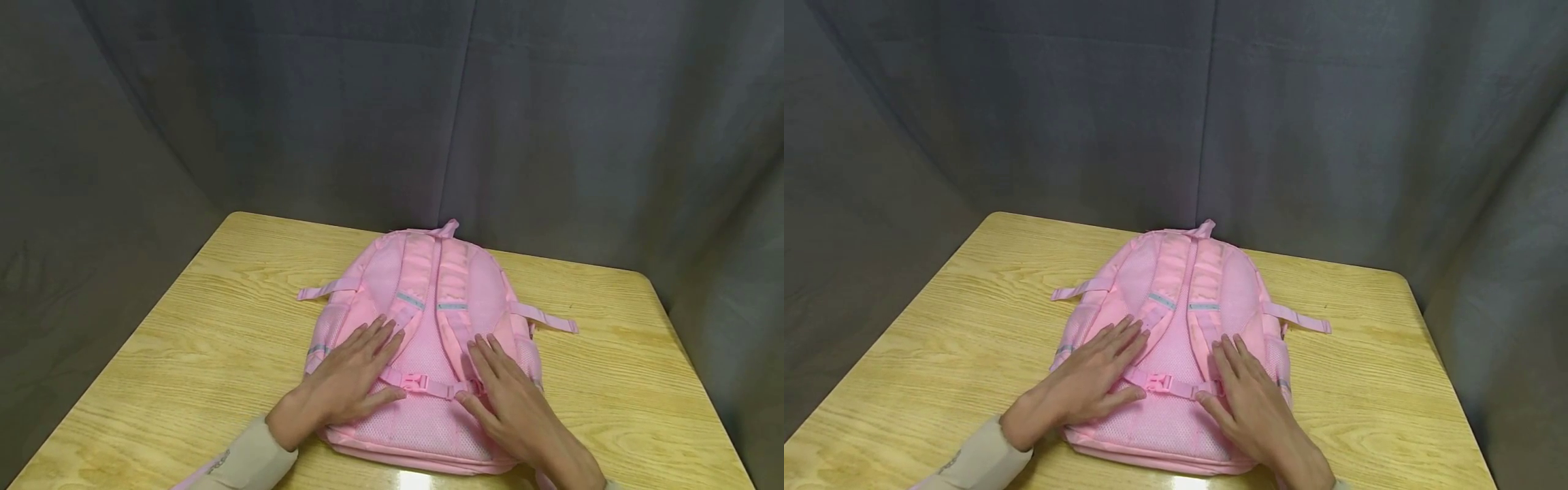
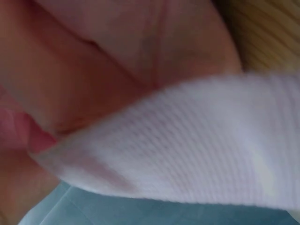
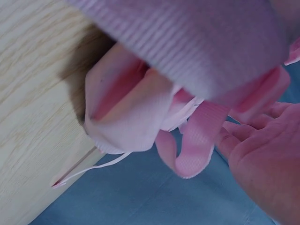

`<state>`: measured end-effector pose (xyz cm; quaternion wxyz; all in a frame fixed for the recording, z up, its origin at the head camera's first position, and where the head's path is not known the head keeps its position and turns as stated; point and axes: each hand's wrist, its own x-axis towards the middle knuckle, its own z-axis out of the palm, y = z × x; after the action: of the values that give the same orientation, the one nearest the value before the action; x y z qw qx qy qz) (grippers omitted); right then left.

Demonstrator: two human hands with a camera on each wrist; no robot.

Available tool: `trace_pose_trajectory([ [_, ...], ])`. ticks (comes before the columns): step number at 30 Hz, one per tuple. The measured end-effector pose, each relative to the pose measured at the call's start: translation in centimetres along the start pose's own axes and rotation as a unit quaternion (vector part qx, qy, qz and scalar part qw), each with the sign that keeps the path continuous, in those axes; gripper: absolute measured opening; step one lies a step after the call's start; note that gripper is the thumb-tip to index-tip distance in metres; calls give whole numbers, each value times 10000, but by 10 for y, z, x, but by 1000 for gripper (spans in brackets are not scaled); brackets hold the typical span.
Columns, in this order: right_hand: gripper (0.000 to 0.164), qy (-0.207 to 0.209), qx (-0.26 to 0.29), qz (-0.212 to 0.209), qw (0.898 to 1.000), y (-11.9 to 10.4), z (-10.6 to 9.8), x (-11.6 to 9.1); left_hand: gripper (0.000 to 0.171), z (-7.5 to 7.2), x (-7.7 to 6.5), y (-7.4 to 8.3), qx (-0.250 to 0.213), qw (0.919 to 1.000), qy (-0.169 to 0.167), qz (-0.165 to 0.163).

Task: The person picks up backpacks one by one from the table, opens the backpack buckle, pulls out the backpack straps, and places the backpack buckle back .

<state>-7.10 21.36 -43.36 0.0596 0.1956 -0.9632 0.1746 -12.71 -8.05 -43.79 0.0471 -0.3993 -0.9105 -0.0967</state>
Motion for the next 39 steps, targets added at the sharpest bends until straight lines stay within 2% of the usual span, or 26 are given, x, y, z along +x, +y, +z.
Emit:
trace_pose_trajectory([
  [8,72,61,-68,-205,9997,-6,4,4,84,1,5,8,-6,9998,-157,109],
  [20,74,-48,-112,-343,9993,-10,10,6,77,5,10,19,321,9986,-143,405],
  [26,75,36,-227,-517,9984,-12,12,8,74,8,12,22,498,9977,-178,432],
  [39,69,177,-408,-912,9948,-15,18,10,68,12,14,25,527,9968,-373,480],
])
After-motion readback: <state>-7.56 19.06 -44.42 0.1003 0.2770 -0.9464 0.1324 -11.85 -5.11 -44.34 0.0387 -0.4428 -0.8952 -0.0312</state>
